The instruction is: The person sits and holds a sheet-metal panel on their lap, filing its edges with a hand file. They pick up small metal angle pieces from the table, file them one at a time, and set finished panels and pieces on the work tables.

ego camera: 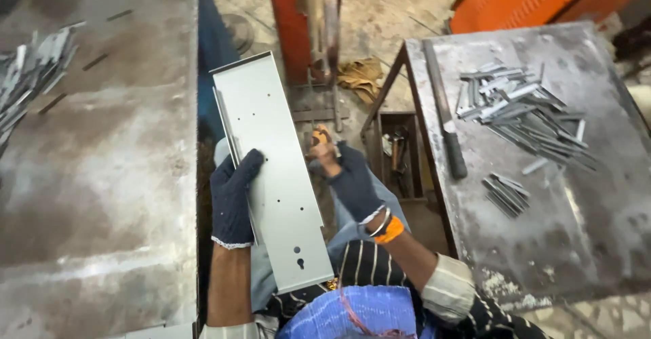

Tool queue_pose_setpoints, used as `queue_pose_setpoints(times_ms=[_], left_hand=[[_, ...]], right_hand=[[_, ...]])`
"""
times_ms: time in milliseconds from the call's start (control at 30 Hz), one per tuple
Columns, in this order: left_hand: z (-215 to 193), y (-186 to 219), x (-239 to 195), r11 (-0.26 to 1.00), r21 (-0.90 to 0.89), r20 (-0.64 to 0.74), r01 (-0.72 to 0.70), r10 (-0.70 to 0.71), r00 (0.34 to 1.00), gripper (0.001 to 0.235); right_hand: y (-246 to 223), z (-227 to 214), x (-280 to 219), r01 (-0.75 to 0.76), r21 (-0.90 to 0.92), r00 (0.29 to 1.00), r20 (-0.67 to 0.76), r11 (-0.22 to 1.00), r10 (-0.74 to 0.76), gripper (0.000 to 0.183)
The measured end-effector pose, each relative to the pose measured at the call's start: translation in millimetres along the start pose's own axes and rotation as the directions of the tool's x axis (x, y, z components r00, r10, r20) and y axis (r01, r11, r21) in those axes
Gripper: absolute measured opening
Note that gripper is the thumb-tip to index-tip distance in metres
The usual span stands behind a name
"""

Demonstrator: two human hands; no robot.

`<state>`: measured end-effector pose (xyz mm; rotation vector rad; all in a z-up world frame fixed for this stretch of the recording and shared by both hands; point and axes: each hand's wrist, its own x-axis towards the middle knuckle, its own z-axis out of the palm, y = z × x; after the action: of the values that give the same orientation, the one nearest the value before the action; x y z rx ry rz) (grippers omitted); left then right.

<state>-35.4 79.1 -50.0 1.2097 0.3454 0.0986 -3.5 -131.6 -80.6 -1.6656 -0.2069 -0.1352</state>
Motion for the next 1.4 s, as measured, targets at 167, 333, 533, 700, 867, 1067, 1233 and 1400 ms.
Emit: queue_pose_setpoints(times_ms=[167,333,533,700,867,1067,1233,1400], left_hand=[[14.9,-34.0,12.8,0.992,-0.089,0.013,0.086,-0.085,0.996,0.030],[52.8,-26.8,3.8,0.977,-0.055,0.056,0.204,-0.201,0.978,0.029],[69.1,-29.1,-4.6,0.975,-0.139,0.112,0.171,-0.156,0.981,0.037],[74.3,-38.4,-14.2,0.968,-0.145,0.100,0.204,-0.191,0.977,0.043],[81.1,-69.5,-15.0,0.925,-0.094,0.132,0.367,-0.354,0.926,0.041],[94.6,-74.3,-20.7,0.900,-0.046,0.193,0.433,-0.417,0.888,0.039],[88.1,-76.6,-18.9,0.912,-0.036,0.178,0.408,-0.396,0.901,0.039],[85.3,-75.5,-16.2,0.941,-0.061,0.168,0.333,-0.319,0.933,0.042]], right_hand=[[25.6,-101.7,-24.9,-0.374,-0.285,0.923,-0.207,0.882,0.325,0.044],[157.7,-234.2,-75.8,-0.381,-0.608,0.859,-0.511,0.697,0.024,0.038],[167.7,-313.3,-91.8,-0.449,-0.648,0.773,-0.627,0.615,-0.096,0.021],[174.7,-352.3,-102.9,-0.754,-0.624,0.648,-0.758,0.206,0.074,0.038],[179.9,-368.9,-107.1,-0.724,-0.654,0.685,-0.720,0.217,0.114,0.047],[170.4,-368.4,-91.2,-0.628,-0.750,0.777,-0.617,0.206,0.122,0.043],[169.1,-364.8,-72.6,-0.609,-0.776,0.792,-0.586,0.166,0.171,0.034],[215.1,-382.7,-56.2,-0.497,-0.859,0.862,-0.505,0.124,-0.046,0.027]])
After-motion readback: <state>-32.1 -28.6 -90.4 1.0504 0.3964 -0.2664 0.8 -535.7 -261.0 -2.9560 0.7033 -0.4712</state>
